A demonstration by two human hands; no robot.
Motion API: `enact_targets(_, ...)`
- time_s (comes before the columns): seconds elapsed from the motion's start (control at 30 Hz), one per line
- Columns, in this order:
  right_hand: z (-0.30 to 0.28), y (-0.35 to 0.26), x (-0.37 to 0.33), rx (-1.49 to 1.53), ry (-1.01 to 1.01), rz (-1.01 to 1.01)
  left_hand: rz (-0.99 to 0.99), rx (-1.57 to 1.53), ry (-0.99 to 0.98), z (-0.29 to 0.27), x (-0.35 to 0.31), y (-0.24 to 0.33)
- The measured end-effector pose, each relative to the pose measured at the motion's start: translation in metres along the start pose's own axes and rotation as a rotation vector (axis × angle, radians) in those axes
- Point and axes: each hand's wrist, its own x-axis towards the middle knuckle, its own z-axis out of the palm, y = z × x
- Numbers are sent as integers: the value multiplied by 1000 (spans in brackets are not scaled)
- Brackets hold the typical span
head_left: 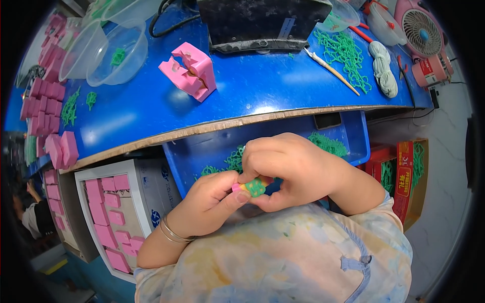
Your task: Assembling small colorful plastic components into larger toy units using a handheld mold and tweezers.
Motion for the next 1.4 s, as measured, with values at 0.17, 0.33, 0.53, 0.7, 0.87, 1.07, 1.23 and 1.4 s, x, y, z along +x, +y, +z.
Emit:
enact_targets(0.17,0,6,1,28,-58,10,-43,-40,-62,-6,2,5)
enact_targets(0.33,1,6,1,24,-105,19,9,141,-257,-20,6,4)
enact_targets(0.53,5,5,0,19,-170,46,60,204,-379,-29,12,10)
enact_targets(0.7,11,3,1,-11,-120,-16,-71,305,-520,-41,15,15)
enact_targets(0.87,-5,5,-1,-166,-138,20,-54,271,-695,-62,9,22)
enact_targets(1.07,-18,11,-11,136,10,127,120,220,345,-77,-21,39)
enact_targets(1.23,10,7,-9,887,346,212,308,1156,744,-96,12,28)
enact_targets(1.4,17,23,-9,1547,268,311,428,1389,1043,-88,22,23)
